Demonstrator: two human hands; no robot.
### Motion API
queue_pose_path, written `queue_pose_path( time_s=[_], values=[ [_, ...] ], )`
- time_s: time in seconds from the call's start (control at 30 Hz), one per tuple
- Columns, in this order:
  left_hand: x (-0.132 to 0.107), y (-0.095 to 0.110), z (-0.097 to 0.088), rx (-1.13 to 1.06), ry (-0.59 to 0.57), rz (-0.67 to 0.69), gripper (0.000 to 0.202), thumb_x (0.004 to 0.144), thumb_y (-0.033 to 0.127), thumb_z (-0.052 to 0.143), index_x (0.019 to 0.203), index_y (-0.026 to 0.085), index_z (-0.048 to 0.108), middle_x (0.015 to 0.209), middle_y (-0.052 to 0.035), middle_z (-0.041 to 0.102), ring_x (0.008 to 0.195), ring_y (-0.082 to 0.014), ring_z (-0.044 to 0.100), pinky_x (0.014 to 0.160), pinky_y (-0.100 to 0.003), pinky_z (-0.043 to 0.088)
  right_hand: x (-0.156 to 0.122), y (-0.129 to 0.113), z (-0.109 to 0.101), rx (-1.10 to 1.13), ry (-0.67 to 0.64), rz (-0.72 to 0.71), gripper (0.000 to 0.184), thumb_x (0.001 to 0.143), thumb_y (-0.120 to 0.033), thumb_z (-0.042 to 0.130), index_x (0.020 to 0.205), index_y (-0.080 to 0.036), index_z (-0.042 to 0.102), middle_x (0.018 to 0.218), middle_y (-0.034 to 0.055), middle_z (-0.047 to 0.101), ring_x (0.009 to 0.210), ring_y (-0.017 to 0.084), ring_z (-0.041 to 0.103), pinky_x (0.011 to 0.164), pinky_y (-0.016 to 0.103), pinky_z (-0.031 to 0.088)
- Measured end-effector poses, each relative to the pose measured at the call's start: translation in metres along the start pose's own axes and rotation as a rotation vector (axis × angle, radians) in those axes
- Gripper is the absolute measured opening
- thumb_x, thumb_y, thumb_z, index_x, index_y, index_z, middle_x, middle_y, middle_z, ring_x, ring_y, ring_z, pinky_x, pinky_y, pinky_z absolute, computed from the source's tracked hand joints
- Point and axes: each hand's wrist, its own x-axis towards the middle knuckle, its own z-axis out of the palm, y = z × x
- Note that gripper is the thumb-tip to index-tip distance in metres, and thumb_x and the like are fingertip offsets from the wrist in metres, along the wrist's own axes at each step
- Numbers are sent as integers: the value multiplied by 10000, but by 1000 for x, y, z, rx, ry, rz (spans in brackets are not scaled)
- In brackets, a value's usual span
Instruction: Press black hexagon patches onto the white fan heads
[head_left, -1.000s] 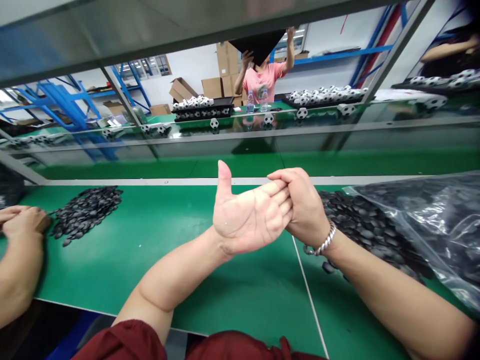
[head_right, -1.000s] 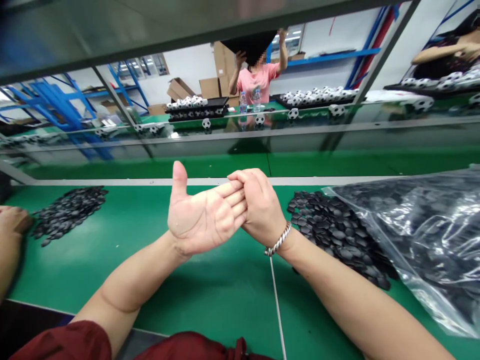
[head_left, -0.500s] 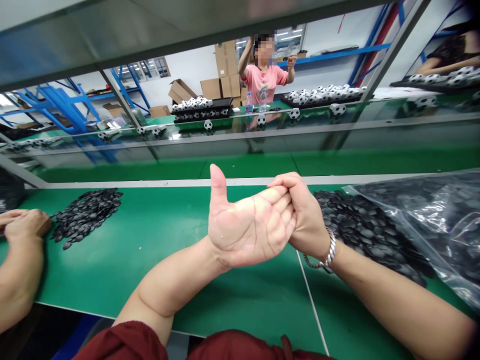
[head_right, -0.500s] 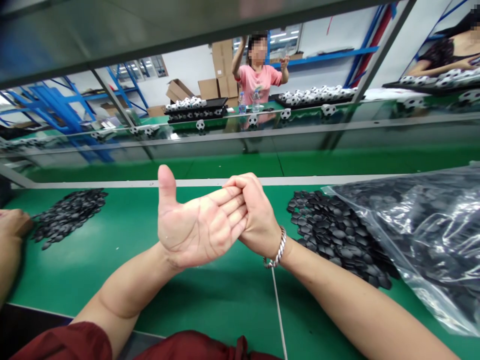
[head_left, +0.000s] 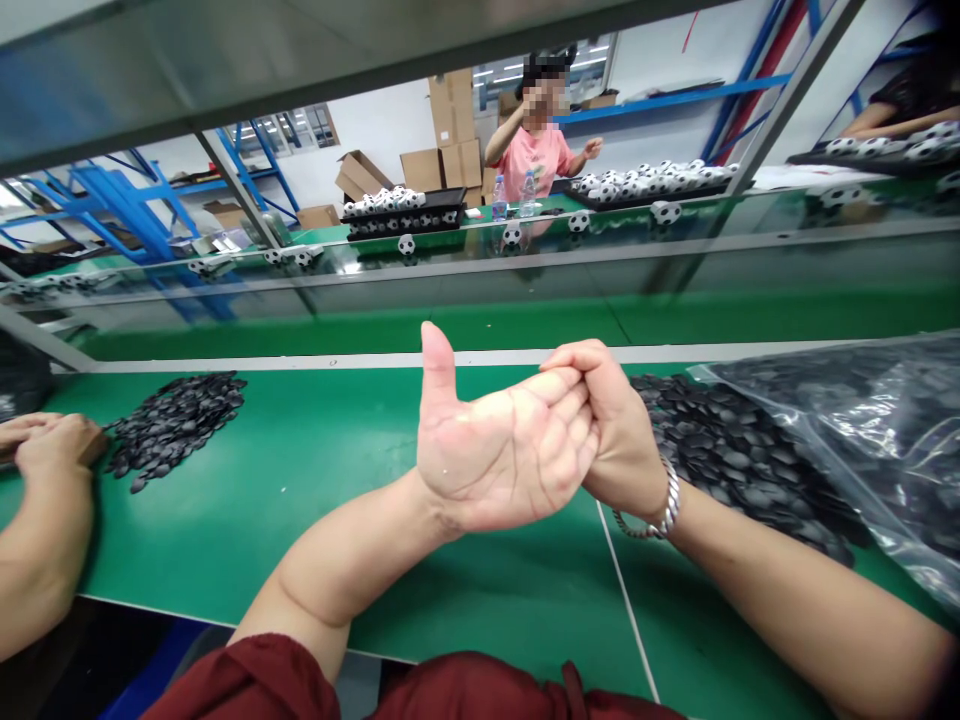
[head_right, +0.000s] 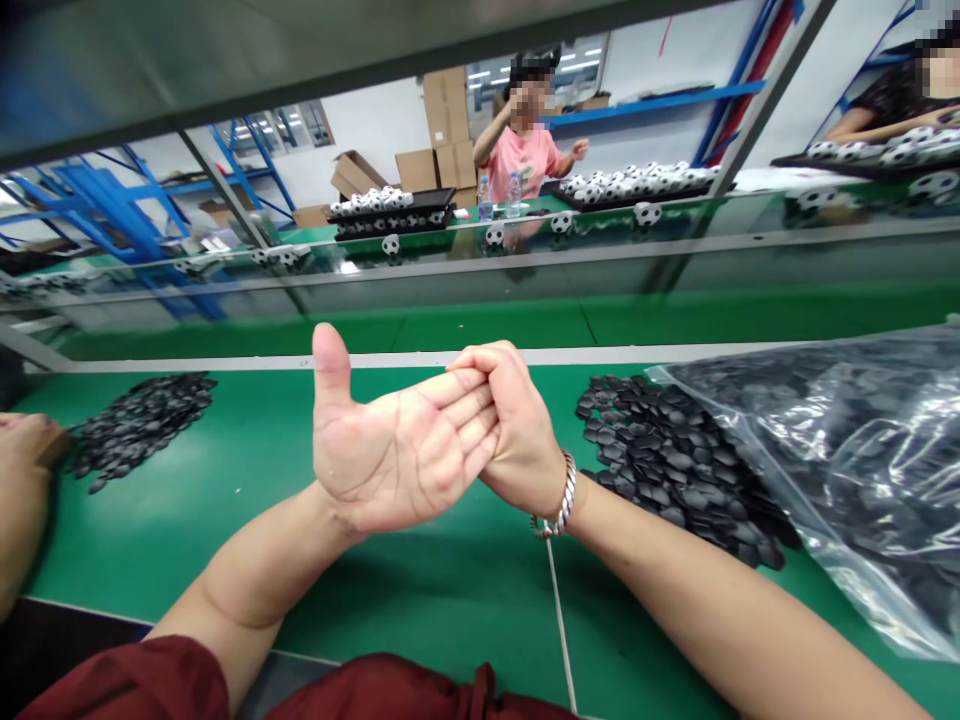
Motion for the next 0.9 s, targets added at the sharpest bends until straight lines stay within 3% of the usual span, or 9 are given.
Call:
queue_pose_path(
  time_s=[0.3,0.4,0.5,0.57,0.63,0.7,0.8,0.9],
  values=[
    [2,-1,3,146,50,18,1217,525,879,-60,1388,22,-72,1483,-88,31,1352,-232,-53,1118,-322,102,3,-1,-3,-113,14,-42,274,693,-242,519,951,-224,428,890,23,473,795,164,500,698,330,461],
    [8,2,-8,312,-9,32,1259,485,876,-124,1396,16,-3,1474,-101,105,1355,-250,7,1117,-349,133,10,11,-11,-264,-88,-103,388,652,-191,534,1025,-212,430,958,56,469,907,200,497,796,388,457],
    [20,6,-35,665,-24,98,1207,502,854,-164,1411,86,34,1483,-51,46,1353,-255,-17,1119,-379,123,18,28,-27,-412,-292,-34,753,613,-230,632,1281,-163,292,1216,148,362,1174,298,359,945,488,374],
    [28,9,-63,1063,52,157,1089,591,846,-73,1415,136,-7,1476,-17,-75,1343,-223,-104,1123,-361,50,22,36,-39,-455,-392,39,983,595,-353,707,1376,-165,139,1366,183,198,1280,353,208,978,534,334],
    [34,10,-94,1573,182,100,1090,629,856,118,1407,113,-59,1443,-66,-187,1312,-224,-209,1101,-400,-65,24,38,-50,-438,-418,80,1092,579,-477,719,1403,-207,55,1431,170,70,1300,375,166,949,543,373],
    [37,6,-123,1990,305,75,1177,595,859,286,1400,58,-21,1424,-160,-200,1295,-270,-242,1077,-476,-85,26,35,-59,-397,-387,101,1106,586,-534,700,1409,-250,18,1448,147,22,1287,379,207,894,525,435],
    [36,-3,-155,2221,349,-49,1164,608,837,332,1392,22,53,1422,-241,-129,1307,-314,-182,1079,-506,-14,27,29,-67,-327,-331,127,1067,611,-528,689,1407,-315,11,1458,120,16,1267,378,264,843,472,491],
    [34,-10,-167,2274,361,-87,1132,626,828,319,1394,36,64,1425,-251,-100,1314,-328,-144,1079,-516,23,28,27,-69,-237,-358,143,1043,621,-504,695,1398,-369,13,1470,93,2,1253,385,300,806,432,523]
  ],
)
